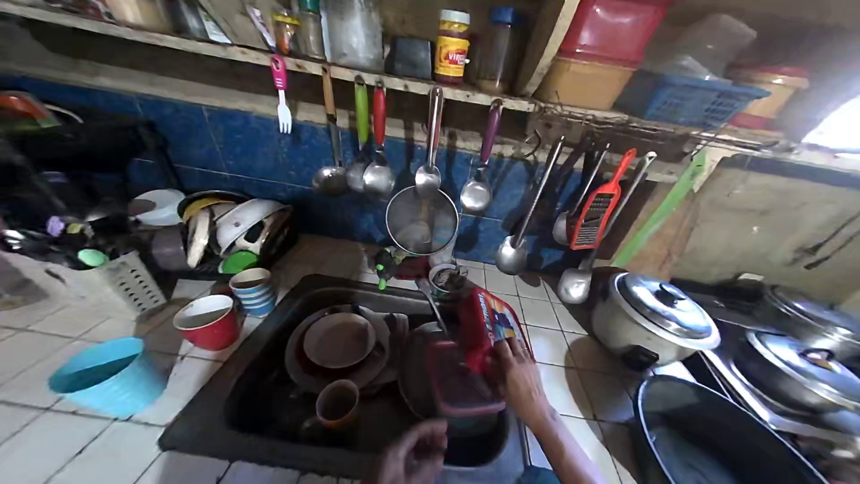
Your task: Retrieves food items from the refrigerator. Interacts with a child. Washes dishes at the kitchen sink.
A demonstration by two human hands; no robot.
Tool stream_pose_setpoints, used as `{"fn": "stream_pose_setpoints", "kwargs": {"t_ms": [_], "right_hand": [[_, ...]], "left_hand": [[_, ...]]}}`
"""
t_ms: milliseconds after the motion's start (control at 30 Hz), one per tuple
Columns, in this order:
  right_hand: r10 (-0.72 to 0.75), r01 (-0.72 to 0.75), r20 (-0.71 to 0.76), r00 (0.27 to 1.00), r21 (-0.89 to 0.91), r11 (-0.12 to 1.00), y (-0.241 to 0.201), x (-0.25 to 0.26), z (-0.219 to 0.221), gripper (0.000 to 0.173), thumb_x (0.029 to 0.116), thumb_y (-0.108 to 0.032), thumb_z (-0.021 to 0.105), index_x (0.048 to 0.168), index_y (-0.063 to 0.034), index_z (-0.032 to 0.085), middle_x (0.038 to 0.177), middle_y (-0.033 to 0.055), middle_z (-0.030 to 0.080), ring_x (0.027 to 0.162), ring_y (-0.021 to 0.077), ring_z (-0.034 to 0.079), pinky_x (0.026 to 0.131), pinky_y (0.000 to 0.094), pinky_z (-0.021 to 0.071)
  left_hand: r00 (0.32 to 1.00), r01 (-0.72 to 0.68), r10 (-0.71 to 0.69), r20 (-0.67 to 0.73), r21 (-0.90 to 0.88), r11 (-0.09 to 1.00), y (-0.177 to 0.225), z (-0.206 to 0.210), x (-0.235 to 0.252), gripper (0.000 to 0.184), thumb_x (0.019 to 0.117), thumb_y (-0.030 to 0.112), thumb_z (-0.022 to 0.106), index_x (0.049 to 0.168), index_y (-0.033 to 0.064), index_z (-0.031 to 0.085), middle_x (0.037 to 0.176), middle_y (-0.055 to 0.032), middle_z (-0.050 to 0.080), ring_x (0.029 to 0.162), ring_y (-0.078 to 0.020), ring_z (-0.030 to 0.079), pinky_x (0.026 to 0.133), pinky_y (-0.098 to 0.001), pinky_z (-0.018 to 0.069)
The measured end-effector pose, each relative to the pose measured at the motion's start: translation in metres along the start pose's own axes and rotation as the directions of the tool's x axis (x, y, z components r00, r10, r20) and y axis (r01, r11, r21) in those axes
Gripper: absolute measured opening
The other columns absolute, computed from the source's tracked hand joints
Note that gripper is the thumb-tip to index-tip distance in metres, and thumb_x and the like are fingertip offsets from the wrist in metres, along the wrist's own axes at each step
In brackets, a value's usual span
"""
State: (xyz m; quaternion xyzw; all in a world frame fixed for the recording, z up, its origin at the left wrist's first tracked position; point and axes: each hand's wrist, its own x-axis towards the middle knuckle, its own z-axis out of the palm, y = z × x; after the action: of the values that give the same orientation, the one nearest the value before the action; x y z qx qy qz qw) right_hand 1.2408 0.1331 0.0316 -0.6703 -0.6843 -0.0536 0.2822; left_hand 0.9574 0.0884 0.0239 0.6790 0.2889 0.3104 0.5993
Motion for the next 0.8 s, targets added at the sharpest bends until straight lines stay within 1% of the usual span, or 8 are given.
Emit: {"fn": "stream_pose_setpoints", "kwargs": {"t_ms": [133,267,433,533,600,667,733,800], "right_hand": [[0.020,-0.009,-0.145,0.989,0.077,0.997,0.001,-0.023,-0.005,0.038,0.1004,-0.025,0.058,0.114,0.0100,0.066,0.114,0.0280,0.068,0.097,0.0421,0.072,0.081,0.0543,0.0595],[0.046,-0.040,-0.170,0.984,0.037,0.999,0.000,-0.032,0.011,0.042,0.1026,-0.032,0.052,0.112,0.0062,0.067,0.093,0.0178,0.074,0.079,0.0320,0.075,0.067,0.0504,0.0615],[0.138,-0.113,-0.219,0.966,0.121,0.986,-0.006,-0.031,0.022,0.039,0.1022,-0.020,0.052,0.125,0.0098,0.062,0.111,0.0217,0.073,0.098,0.0331,0.074,0.085,0.0476,0.0607],[0.114,-0.091,-0.325,0.939,0.082,0.992,-0.005,-0.023,0.030,0.037,0.1036,-0.018,0.048,0.124,0.0073,0.065,0.107,0.0211,0.073,0.093,0.0329,0.075,0.079,0.0465,0.0618],[0.235,-0.184,-0.347,0.908,0.175,0.967,-0.004,-0.014,0.024,0.036,0.1068,-0.018,0.046,0.126,0.0072,0.065,0.107,0.0214,0.074,0.094,0.0336,0.075,0.082,0.0486,0.0611],[0.458,-0.382,-0.331,0.825,0.272,0.884,-0.002,-0.001,0.006,0.038,0.1090,-0.018,0.043,0.130,0.0060,0.062,0.107,0.0220,0.074,0.095,0.0349,0.074,0.085,0.0511,0.0600],[0.666,-0.578,-0.338,0.665,0.332,0.745,0.014,0.015,-0.015,0.038,0.1101,-0.017,0.040,0.134,0.0067,0.058,0.105,0.0256,0.072,0.095,0.0389,0.073,0.087,0.0537,0.0576],[0.789,-0.698,-0.307,0.531,0.369,0.613,0.043,0.021,-0.026,0.041,0.1110,-0.016,0.037,0.141,0.0077,0.052,0.118,0.0291,0.068,0.108,0.0409,0.069,0.097,0.0523,0.0530]], "left_hand": [[0.972,-0.037,0.051,-0.228,0.065,0.997,-0.014,0.027,0.105,0.059,0.1013,0.023,0.062,0.150,-0.0028,0.043,0.150,-0.0238,0.049,0.132,-0.0296,0.055,0.109,-0.0415,0.0473],[0.932,-0.016,0.081,-0.354,0.183,0.983,-0.018,0.053,0.184,0.059,0.1083,0.035,0.046,0.155,-0.0014,0.038,0.157,-0.0243,0.040,0.147,-0.0326,0.040,0.122,-0.0458,0.0314],[0.895,-0.007,0.154,-0.419,0.333,0.943,-0.026,0.079,0.209,0.054,0.1119,0.032,0.034,0.149,-0.0044,0.046,0.156,-0.0264,0.043,0.147,-0.0401,0.039,0.122,-0.0528,0.0287],[0.893,0.005,0.145,-0.426,0.332,0.943,-0.035,0.066,0.202,0.055,0.1123,0.035,0.030,0.152,-0.0010,0.044,0.157,-0.0214,0.043,0.147,-0.0335,0.041,0.123,-0.0494,0.0295],[0.889,0.057,0.141,-0.436,0.412,0.909,-0.047,0.051,0.194,0.059,0.1108,0.044,0.030,0.152,0.0055,0.048,0.153,-0.0153,0.051,0.143,-0.0297,0.047,0.120,-0.0513,0.0332],[0.902,0.109,0.100,-0.421,0.444,0.889,-0.057,0.037,0.190,0.060,0.1092,0.049,0.033,0.151,0.0094,0.050,0.149,-0.0136,0.055,0.141,-0.0302,0.050,0.118,-0.0550,0.0363],[0.921,0.124,0.030,-0.389,0.363,0.923,-0.062,0.027,0.192,0.056,0.1093,0.043,0.038,0.152,0.0084,0.047,0.152,-0.0152,0.051,0.143,-0.0309,0.046,0.120,-0.0546,0.0328],[0.933,0.123,-0.001,-0.360,0.315,0.941,-0.066,0.021,0.194,0.055,0.1091,0.037,0.041,0.153,0.0051,0.044,0.153,-0.0193,0.049,0.144,-0.0338,0.044,0.120,-0.0550,0.0316]]}}
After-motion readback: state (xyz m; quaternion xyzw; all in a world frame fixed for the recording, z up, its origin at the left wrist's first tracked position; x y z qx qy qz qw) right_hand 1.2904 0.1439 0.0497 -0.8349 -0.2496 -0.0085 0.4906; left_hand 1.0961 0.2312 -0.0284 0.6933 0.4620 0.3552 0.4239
